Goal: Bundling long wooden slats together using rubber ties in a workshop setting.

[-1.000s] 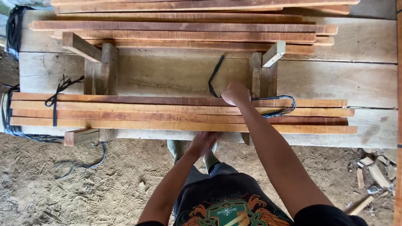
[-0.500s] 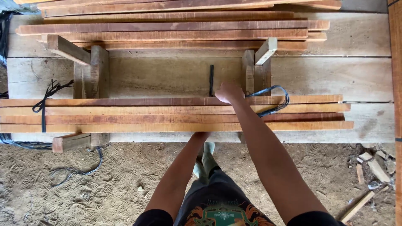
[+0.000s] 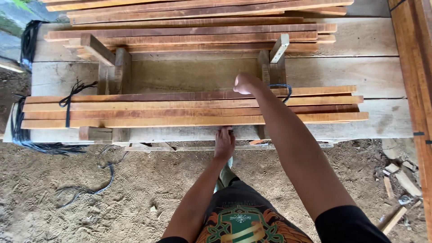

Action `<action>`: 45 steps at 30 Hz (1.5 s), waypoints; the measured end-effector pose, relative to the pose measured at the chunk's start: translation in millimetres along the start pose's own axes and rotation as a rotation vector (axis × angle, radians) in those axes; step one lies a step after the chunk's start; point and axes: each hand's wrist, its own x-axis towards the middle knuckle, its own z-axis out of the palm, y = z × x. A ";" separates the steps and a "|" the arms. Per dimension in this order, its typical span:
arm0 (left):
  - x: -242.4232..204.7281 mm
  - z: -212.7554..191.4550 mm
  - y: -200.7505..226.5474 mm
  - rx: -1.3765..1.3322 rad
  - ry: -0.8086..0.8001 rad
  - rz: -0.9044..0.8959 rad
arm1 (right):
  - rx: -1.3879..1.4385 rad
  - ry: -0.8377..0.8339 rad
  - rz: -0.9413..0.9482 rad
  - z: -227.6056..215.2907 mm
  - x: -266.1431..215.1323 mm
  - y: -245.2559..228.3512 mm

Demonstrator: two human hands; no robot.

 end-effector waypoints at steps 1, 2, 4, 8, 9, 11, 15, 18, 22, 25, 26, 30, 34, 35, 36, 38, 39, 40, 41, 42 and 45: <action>-4.4 -4.3 3.5 -0.133 0.038 -0.141 | 0.006 0.015 -0.013 1.2 -0.9 4.2; -8.9 -7.2 8.7 -0.268 0.076 -0.282 | 0.012 0.030 -0.025 2.2 -2.2 10.4; -3.5 -38.6 24.9 -0.223 -0.024 -0.328 | -0.106 0.087 0.001 0.0 -19.7 0.1; -2.8 -0.9 -16.8 -0.099 -0.229 -0.405 | -0.253 0.235 0.069 4.0 -27.1 -2.5; -5.4 -11.6 -9.2 -0.100 -0.227 -0.403 | -0.253 0.238 0.069 4.9 -32.3 -1.1; -7.0 -34.1 5.2 0.073 -0.005 -0.269 | -0.094 0.263 0.150 3.7 -40.4 0.5; -21.0 -54.7 15.0 0.172 0.184 -0.085 | 0.213 0.288 0.136 -18.3 -106.3 -7.6; -19.7 -80.4 28.2 0.220 0.213 0.118 | 0.776 0.355 -0.070 -50.7 -165.3 -35.3; 4.4 -139.1 65.3 -0.039 0.048 0.130 | 1.256 0.252 -0.223 -93.4 -227.5 -66.6; 23.9 -157.6 75.3 -0.263 0.029 0.175 | 1.484 0.145 -0.277 -94.1 -209.1 -53.8; 31.2 -155.9 77.0 -0.330 0.050 0.175 | 1.555 0.060 -0.298 -93.1 -196.1 -43.8; 73.7 -204.5 100.9 -0.659 -0.099 0.222 | 1.578 0.006 -0.416 -72.0 -145.8 -24.6; 145.6 -221.5 118.8 -1.029 -0.266 -0.172 | 1.379 0.094 -0.398 -46.8 -88.8 1.8; 163.6 -233.9 127.5 -1.144 -0.272 -0.275 | 1.235 0.126 -0.374 -39.3 -77.3 9.8; 180.5 -222.2 113.2 -1.142 -0.266 -0.275 | 1.234 0.123 -0.379 -42.6 -75.2 5.9; 211.7 -197.9 88.7 -0.780 -0.292 -0.338 | 0.627 0.391 -0.353 -49.7 -76.1 1.6; 220.2 -206.8 92.1 -0.784 -0.290 -0.337 | 0.622 0.391 -0.353 -45.0 -66.3 6.0; 227.1 -216.2 94.0 -0.738 -0.302 -0.287 | 0.757 0.328 -0.492 -39.1 -56.2 9.0; 232.7 -225.5 95.4 -0.691 -0.314 -0.237 | 0.890 0.260 -0.630 -32.0 -46.6 11.7; 238.8 -216.6 89.8 -0.693 -0.311 -0.244 | 0.888 0.252 -0.631 -31.0 -50.4 7.7; 249.3 -200.6 77.0 -0.458 -0.354 -0.327 | 1.060 0.061 -0.517 -14.6 -44.8 -0.6</action>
